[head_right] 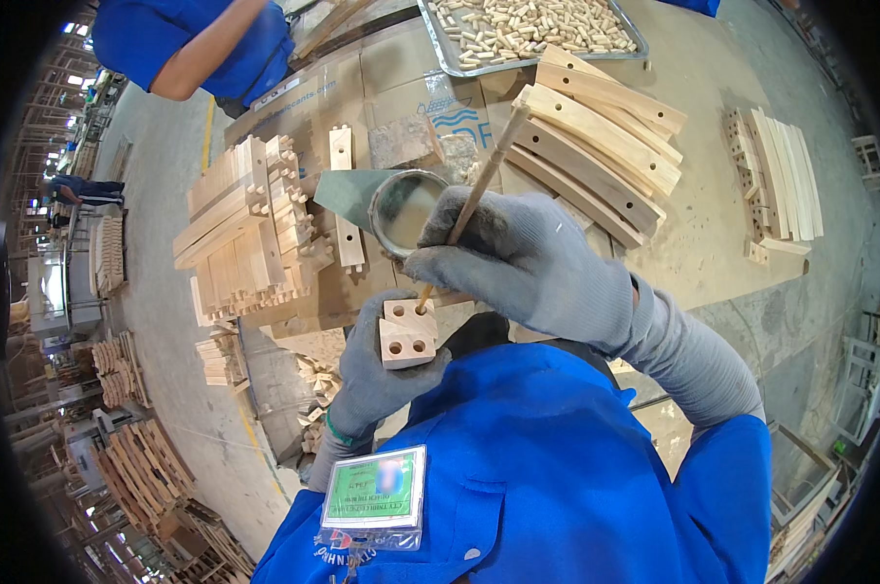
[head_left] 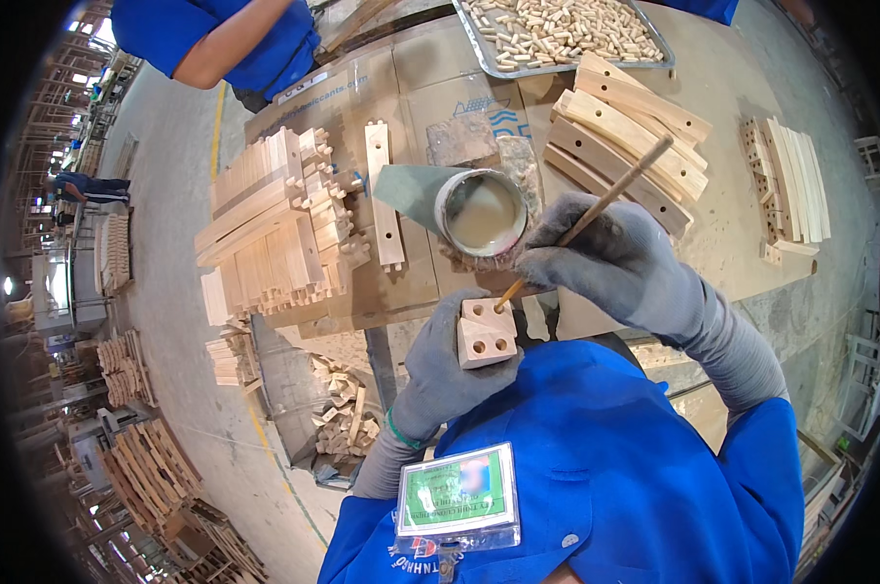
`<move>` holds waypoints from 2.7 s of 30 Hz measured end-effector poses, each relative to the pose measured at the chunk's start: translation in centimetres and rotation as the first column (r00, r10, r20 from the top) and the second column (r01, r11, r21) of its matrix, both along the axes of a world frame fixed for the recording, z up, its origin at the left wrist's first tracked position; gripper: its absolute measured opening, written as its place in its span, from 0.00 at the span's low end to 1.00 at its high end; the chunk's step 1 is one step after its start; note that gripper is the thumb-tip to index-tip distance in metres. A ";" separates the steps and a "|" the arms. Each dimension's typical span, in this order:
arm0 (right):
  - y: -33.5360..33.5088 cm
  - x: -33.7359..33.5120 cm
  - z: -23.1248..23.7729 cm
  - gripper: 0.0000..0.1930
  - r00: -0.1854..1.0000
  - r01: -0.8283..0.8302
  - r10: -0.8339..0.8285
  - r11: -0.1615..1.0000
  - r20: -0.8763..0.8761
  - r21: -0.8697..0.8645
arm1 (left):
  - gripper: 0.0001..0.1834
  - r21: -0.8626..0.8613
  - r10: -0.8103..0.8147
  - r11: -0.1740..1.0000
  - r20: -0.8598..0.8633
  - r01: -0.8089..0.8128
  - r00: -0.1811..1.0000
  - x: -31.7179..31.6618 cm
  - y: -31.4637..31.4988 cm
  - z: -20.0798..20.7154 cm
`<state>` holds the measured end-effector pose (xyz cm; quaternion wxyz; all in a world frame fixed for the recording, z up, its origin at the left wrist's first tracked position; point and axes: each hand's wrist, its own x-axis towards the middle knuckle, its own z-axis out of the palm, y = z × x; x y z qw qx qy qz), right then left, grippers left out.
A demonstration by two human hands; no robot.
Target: The person applies glue to the holes of small wooden blocks using a brush, then places the blocks into a cardboard box. The person repeats this process with multiple blocks throughout the clip.
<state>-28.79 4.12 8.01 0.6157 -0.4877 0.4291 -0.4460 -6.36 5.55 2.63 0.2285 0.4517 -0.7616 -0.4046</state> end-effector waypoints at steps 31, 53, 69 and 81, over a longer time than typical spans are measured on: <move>-0.8 -0.1 1.5 0.09 0.987 -0.050 0.035 0.994 -0.159 -0.095 | 0.38 -0.140 -0.042 0.989 -0.015 0.040 0.999 -0.5 -0.2 -0.6; 0.0 -1.1 2.2 0.07 0.996 -0.061 0.065 0.997 -0.063 0.053 | 0.38 -0.143 -0.026 0.990 -0.049 0.019 0.998 -0.5 0.7 0.2; 6.2 -2.9 -1.0 0.17 0.989 0.085 -0.121 0.936 -0.086 -0.341 | 0.29 0.155 0.314 0.945 -0.674 -0.287 0.669 -0.7 -0.2 2.2; 7.9 -3.6 -2.4 0.36 0.305 -0.054 -0.538 0.814 -0.786 -0.578 | 0.24 0.025 0.065 0.996 -0.851 -0.084 0.521 -10.6 -3.4 3.3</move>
